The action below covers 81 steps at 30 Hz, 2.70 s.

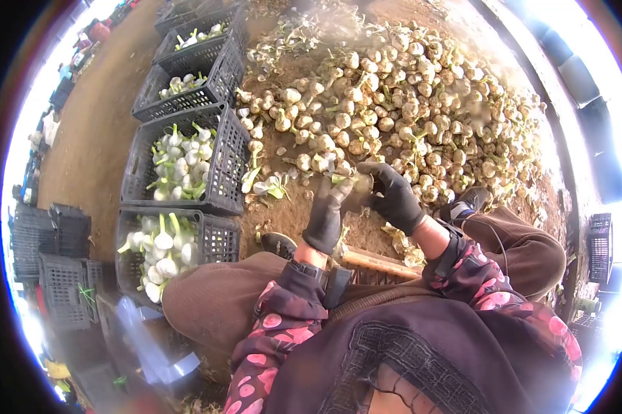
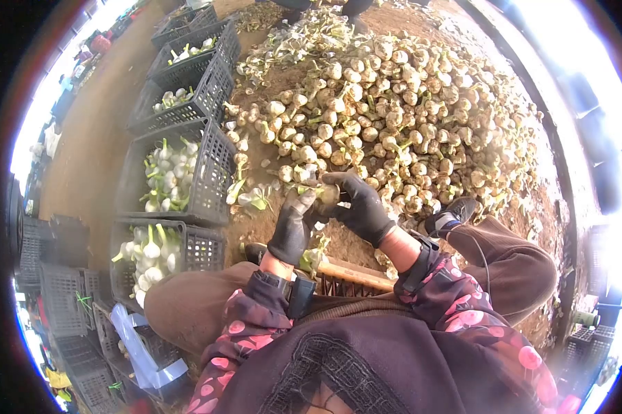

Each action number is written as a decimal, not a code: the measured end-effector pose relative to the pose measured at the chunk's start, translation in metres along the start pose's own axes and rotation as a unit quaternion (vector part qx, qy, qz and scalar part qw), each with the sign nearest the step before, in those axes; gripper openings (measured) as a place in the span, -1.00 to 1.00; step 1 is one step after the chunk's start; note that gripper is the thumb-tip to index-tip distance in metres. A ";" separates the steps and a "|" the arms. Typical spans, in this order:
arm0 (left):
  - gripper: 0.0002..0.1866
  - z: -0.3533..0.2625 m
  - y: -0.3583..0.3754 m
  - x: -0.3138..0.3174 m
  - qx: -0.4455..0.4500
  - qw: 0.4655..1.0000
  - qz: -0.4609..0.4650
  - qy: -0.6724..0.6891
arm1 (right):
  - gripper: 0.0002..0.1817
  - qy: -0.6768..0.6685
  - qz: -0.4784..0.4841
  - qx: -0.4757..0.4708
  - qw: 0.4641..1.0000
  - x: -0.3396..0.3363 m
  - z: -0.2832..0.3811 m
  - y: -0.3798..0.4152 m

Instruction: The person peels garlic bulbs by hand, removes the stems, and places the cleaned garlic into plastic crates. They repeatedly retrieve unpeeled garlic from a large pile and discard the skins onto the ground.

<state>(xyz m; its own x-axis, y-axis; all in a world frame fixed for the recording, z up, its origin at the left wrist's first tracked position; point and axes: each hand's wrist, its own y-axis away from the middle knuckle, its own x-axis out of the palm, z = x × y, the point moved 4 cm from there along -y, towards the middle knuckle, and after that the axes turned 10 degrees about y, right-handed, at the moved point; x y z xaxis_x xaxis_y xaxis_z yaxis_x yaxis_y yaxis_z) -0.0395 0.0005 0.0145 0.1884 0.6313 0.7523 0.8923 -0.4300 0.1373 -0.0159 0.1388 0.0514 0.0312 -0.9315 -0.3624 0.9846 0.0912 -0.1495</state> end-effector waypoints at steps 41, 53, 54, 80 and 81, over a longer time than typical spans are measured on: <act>-0.77 0.006 -0.001 -0.007 0.002 0.990 -0.126 -0.065 | -0.72 -0.533 -0.006 0.276 0.799 0.014 -0.033 0.004; -0.47 0.006 -0.007 -0.027 -0.207 0.749 -0.044 -0.628 | -0.69 -0.437 -0.004 0.177 0.882 -0.017 -0.037 -0.001; -0.47 0.008 -0.007 -0.028 -0.207 0.749 -0.045 -0.628 | -0.69 -0.438 -0.003 0.176 0.882 -0.018 -0.035 -0.001; -0.30 0.024 0.000 -0.015 0.010 0.946 -0.038 -0.322 | -0.73 0.347 0.048 0.071 0.934 -0.002 -0.001 -0.004; -0.30 0.018 0.002 -0.008 0.005 0.936 -0.033 -0.351 | -0.75 0.359 0.010 0.030 0.933 -0.003 0.000 -0.002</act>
<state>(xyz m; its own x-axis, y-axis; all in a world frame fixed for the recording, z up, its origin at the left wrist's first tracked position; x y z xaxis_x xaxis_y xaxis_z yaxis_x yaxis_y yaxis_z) -0.0318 0.0062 -0.0027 0.3532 0.9259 0.1339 0.9143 -0.3720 0.1606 -0.0181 0.1411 0.0527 -0.0522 -0.4510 -0.8910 0.9936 0.0658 -0.0915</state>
